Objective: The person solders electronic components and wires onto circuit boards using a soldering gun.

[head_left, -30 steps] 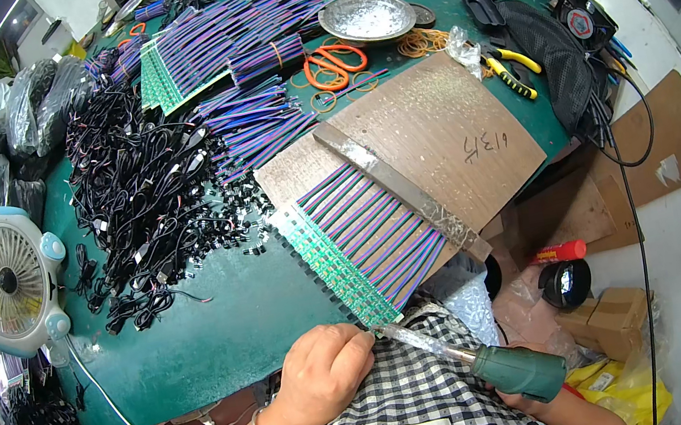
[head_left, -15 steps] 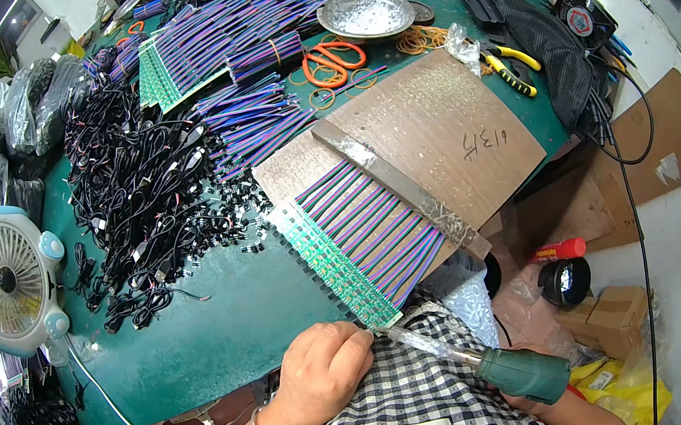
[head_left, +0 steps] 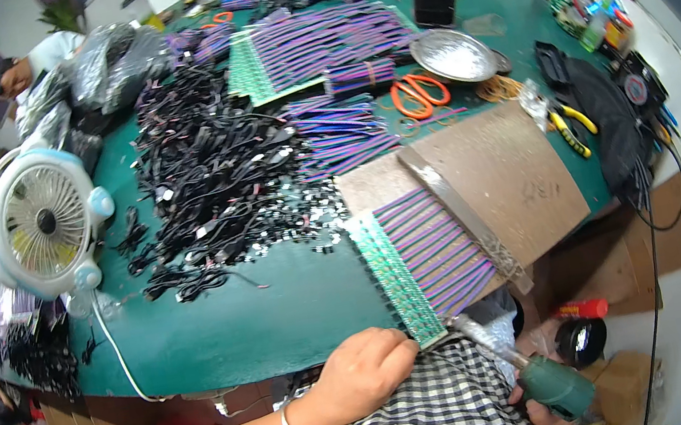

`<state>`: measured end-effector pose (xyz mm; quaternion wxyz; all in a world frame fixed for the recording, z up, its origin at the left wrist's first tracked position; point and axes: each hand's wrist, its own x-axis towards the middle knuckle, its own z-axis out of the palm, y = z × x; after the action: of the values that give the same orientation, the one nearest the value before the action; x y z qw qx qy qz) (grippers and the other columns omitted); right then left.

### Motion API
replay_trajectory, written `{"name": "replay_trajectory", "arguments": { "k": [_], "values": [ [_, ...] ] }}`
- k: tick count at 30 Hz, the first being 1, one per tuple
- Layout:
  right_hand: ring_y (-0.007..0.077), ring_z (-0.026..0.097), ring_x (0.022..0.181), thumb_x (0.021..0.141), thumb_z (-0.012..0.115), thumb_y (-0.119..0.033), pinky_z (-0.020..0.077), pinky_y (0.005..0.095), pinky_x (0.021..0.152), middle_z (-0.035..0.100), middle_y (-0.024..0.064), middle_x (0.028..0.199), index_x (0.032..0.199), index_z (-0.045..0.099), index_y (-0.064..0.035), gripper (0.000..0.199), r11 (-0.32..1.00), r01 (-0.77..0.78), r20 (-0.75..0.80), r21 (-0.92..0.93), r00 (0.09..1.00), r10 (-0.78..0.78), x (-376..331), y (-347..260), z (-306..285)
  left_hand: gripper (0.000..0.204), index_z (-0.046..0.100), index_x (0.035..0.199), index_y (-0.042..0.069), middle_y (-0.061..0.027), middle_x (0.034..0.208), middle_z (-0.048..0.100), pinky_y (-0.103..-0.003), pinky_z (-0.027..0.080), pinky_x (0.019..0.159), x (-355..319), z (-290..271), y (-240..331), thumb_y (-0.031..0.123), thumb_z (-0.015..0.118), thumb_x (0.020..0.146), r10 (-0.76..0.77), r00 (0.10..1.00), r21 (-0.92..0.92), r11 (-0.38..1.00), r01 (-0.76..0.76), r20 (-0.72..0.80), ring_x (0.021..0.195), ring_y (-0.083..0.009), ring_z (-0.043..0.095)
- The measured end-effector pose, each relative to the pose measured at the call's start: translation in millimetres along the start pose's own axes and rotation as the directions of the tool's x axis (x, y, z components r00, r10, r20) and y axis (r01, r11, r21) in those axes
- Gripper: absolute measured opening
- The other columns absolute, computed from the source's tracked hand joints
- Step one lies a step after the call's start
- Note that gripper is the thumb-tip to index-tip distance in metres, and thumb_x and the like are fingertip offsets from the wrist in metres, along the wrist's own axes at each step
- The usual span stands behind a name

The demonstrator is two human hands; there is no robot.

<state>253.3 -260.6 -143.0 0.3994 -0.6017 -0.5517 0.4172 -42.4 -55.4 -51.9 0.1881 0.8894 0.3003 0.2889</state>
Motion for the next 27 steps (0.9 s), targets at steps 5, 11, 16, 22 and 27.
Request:
{"name": "replay_trajectory", "arguments": {
  "k": [5,11,16,22,27],
  "values": [
    [0.0141,0.056,0.065,0.090,0.055,-0.044,0.0460,0.0269,0.058,0.062,0.0052,0.077,0.125,0.049,0.0024,0.058,0.982,-0.024,-0.200,0.188,0.978,0.063,20.9,10.5,-11.8,0.017,0.059,0.092,0.005,-0.0068,0.085,0.057,-0.033,0.051,0.067,-2.1,-6.9,2.9,0.007,0.061,0.075,-0.050,0.998,-0.011,0.999,0.050,0.038,0.075,-0.0227,0.060],
    [0.0111,0.056,0.064,0.087,0.045,-0.014,0.0432,0.0221,0.051,0.061,0.0120,0.110,0.126,0.046,0.0038,0.043,0.982,0.154,-0.271,0.112,0.955,-0.119,146.4,-117.2,-22.9,0.016,0.065,0.088,0.009,-0.0041,0.083,0.064,-0.034,0.052,0.064,15.6,-41.6,-12.1,0.011,0.073,0.074,-0.151,0.987,-0.074,0.986,0.146,-0.059,0.070,-0.0226,0.061],
    [0.0110,0.056,0.064,0.088,0.047,-0.008,0.0446,0.0227,0.049,0.060,0.0125,0.116,0.123,0.048,0.0036,0.037,0.935,0.344,-0.509,-0.080,0.793,-0.335,249.5,-140.8,-39.6,0.014,0.064,0.084,0.005,-0.0096,0.082,0.063,-0.038,0.049,0.076,60.4,-112.2,-97.2,0.002,0.068,0.070,-0.117,0.890,0.271,0.928,0.256,-0.440,0.082,-0.0289,0.061],
    [0.0138,0.058,0.065,0.088,0.051,-0.006,0.0490,0.0245,0.057,0.059,0.0197,0.116,0.128,0.044,0.0036,0.041,0.913,0.404,-0.532,0.053,0.785,-0.317,281.5,-139.9,-56.6,0.023,0.063,0.102,0.002,-0.0133,0.101,0.063,-0.035,0.047,0.085,80.8,-197.1,-228.3,0.007,0.065,0.079,-0.349,0.647,0.122,0.815,0.567,-0.678,0.095,-0.0276,0.060],
    [0.0147,0.058,0.068,0.088,0.052,-0.006,0.0499,0.0258,0.060,0.058,0.0210,0.117,0.128,0.043,0.0038,0.043,0.943,0.334,-0.511,0.008,0.812,-0.283,273.8,-135.7,-53.6,0.045,0.059,0.117,0.007,-0.0148,0.116,0.059,-0.041,0.042,0.096,73.6,-246.0,-302.1,0.011,0.068,0.073,-0.299,0.750,0.436,0.664,0.608,-0.590,0.109,-0.0318,0.055]
  ]
}}
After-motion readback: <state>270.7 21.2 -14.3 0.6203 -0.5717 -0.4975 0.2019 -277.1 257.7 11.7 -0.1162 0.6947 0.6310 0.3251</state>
